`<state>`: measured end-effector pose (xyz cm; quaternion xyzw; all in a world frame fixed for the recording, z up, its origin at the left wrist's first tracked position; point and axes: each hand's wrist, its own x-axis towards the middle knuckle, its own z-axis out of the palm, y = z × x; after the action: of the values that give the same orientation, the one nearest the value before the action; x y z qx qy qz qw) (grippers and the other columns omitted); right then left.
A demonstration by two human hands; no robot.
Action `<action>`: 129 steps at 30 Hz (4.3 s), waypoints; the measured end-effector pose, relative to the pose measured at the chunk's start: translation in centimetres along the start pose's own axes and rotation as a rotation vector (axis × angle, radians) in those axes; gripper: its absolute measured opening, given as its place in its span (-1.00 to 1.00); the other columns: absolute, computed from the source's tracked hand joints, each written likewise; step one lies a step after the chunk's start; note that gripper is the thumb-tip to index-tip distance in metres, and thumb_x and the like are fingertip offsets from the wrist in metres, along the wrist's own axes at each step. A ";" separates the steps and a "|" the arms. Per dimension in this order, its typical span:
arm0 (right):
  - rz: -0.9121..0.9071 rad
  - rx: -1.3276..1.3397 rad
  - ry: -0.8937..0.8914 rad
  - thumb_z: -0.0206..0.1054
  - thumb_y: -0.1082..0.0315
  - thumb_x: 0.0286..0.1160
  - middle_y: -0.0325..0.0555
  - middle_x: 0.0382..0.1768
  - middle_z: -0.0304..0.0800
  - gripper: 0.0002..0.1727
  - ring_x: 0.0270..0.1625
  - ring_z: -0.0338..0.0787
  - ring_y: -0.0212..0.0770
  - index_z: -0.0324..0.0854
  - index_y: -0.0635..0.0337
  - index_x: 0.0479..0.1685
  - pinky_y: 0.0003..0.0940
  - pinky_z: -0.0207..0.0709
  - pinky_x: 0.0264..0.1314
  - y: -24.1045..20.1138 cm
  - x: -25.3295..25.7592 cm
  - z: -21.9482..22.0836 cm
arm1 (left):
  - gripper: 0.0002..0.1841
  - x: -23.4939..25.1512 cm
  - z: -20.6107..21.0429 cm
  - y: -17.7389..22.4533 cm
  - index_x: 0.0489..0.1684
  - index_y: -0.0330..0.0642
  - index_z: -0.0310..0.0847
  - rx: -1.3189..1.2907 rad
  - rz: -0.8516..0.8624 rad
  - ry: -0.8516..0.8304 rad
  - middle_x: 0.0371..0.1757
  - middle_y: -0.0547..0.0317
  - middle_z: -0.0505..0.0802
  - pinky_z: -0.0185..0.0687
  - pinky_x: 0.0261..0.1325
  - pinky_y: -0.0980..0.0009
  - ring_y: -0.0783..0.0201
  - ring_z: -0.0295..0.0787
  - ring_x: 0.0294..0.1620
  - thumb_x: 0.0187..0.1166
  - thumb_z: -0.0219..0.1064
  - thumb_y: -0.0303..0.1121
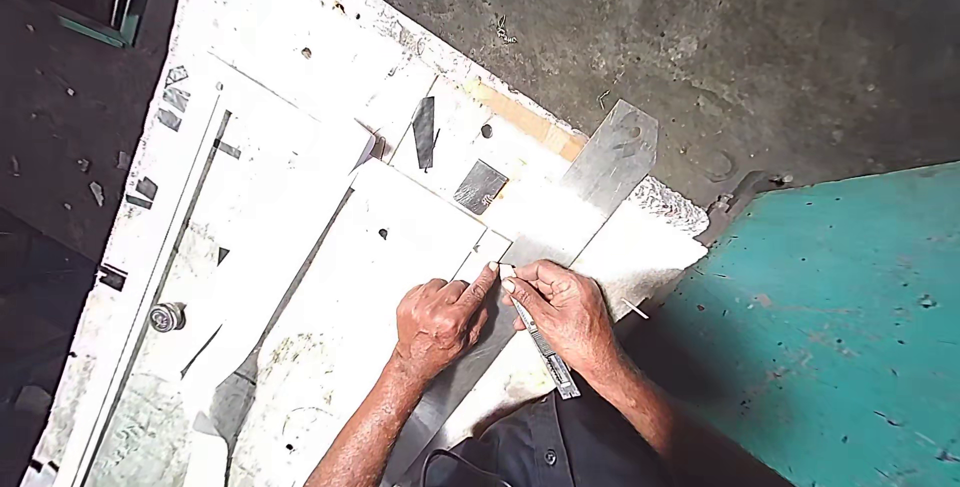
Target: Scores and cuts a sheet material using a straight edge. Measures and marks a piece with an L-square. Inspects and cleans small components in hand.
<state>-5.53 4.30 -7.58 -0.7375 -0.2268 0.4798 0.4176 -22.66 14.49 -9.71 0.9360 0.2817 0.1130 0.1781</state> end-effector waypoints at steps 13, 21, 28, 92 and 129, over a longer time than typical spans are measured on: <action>-0.082 0.052 -0.005 0.44 0.28 0.58 -0.30 -0.35 0.94 -0.82 -0.46 0.90 -0.38 0.78 0.22 -0.07 -0.49 0.84 -0.49 0.7 -0.2 0.0 | -0.64 -0.3 0.0 -0.4 0.32 0.19 0.82 -0.035 0.027 0.008 -0.60 0.26 0.75 0.44 -0.48 0.31 0.23 0.62 -0.59 0.63 0.27 -0.17; -0.076 0.047 0.039 0.45 0.32 0.55 -0.28 -0.40 0.92 -0.86 -0.50 0.89 -0.37 0.75 0.22 -0.12 -0.48 0.84 -0.53 0.6 -0.3 0.2 | -0.69 -0.9 0.2 -0.6 0.08 -0.02 0.91 -0.108 0.001 0.139 -0.61 0.23 0.78 0.49 -0.44 0.35 0.26 0.64 -0.59 0.52 0.32 -0.22; -0.039 0.039 0.024 0.44 0.31 0.56 -0.31 -0.42 0.91 -0.86 -0.52 0.87 -0.40 0.77 0.20 -0.13 -0.50 0.82 -0.54 0.4 -0.2 0.2 | -0.69 -0.8 0.0 -0.5 0.07 -0.02 0.92 -0.103 -0.014 0.117 -0.62 0.22 0.78 0.47 -0.46 0.35 0.26 0.63 -0.60 0.52 0.30 -0.23; -0.080 0.098 -0.020 0.45 0.28 0.57 -0.26 -0.30 0.95 -0.79 -0.39 0.92 -0.36 0.81 0.24 -0.02 -0.48 0.85 -0.46 0.1 0.0 0.7 | -0.65 -0.3 0.0 -0.5 0.21 0.01 0.88 -0.146 0.001 0.113 -0.61 0.25 0.80 0.46 -0.48 0.35 0.27 0.62 -0.63 0.54 0.31 -0.25; -0.300 0.191 -0.329 0.39 0.26 0.65 -0.20 -0.29 0.92 -0.80 -0.41 0.89 -0.34 0.76 0.22 -0.03 -0.49 0.83 -0.36 -4.7 -6.9 -7.8 | -0.45 0.4 -7.5 10.2 0.46 -0.49 0.55 -1.862 -0.540 -0.021 0.26 -0.12 0.87 0.75 0.34 0.20 0.14 0.86 0.21 0.56 0.48 -0.33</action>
<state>-1.22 -1.33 1.43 -0.5646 -0.3526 0.5455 0.5093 -19.73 8.77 1.18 0.3251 0.2833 0.2376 0.8704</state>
